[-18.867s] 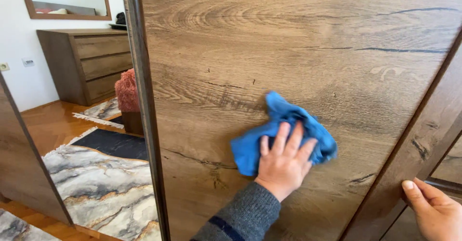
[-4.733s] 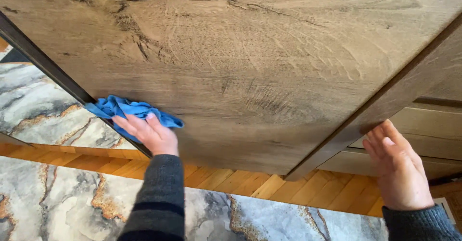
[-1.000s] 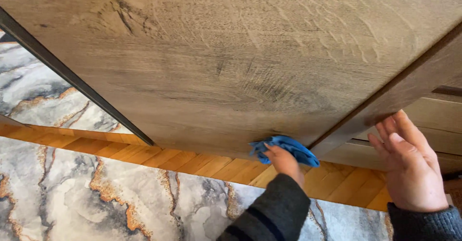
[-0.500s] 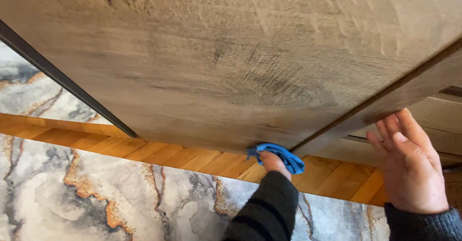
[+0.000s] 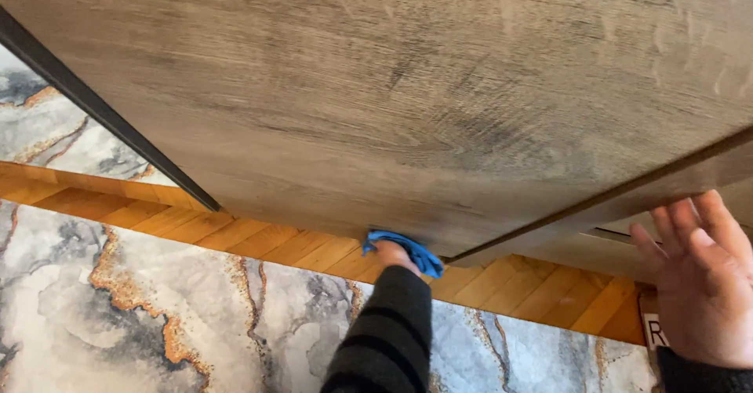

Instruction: The person cleans a wooden wardrobe and a chest of drawers using a blue cloth and a spray bottle. They wipe the wardrobe doors and sides, then move a fabric box and a brown cloth from the chest of drawers to a nearby bed. The person sprays the top of the chest of drawers and wipes it down, followed by cleaning the drawer fronts.

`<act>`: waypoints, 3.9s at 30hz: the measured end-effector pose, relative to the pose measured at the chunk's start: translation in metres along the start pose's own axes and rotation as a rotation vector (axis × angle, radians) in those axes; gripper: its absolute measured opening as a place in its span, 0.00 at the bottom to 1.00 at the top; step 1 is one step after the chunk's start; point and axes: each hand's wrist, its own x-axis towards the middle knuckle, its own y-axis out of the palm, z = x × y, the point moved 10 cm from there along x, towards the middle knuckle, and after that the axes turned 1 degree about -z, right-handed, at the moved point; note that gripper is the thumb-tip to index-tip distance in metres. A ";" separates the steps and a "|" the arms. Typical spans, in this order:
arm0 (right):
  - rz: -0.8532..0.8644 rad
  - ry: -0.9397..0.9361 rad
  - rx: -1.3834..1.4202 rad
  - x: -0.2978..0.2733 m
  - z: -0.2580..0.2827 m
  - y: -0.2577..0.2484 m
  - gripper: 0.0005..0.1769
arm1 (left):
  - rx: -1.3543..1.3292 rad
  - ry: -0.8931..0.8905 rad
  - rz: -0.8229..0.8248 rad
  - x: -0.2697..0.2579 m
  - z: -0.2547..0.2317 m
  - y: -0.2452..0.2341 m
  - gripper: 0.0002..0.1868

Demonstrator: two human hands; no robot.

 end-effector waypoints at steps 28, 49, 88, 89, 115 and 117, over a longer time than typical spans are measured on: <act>0.359 -0.438 -0.158 0.012 -0.054 -0.035 0.23 | 0.142 1.061 -0.583 0.022 -0.271 -0.101 0.33; 0.040 -0.097 -0.183 -0.012 0.020 0.034 0.37 | 0.109 -0.197 0.092 -0.057 0.125 0.021 0.24; 0.126 -0.174 -0.190 -0.003 -0.005 0.012 0.30 | 0.123 1.541 -0.277 -0.173 -0.437 -0.033 0.30; 0.131 -0.173 -0.193 -0.003 -0.004 0.015 0.29 | 0.209 1.607 -0.296 -0.190 -0.444 -0.024 0.31; 0.008 -0.023 -0.058 -0.008 0.008 0.018 0.41 | -0.041 0.368 -0.231 0.077 -0.161 -0.107 0.39; 0.033 -0.056 -0.103 -0.013 0.027 0.037 0.44 | -0.064 0.258 -0.117 0.081 -0.104 -0.092 0.41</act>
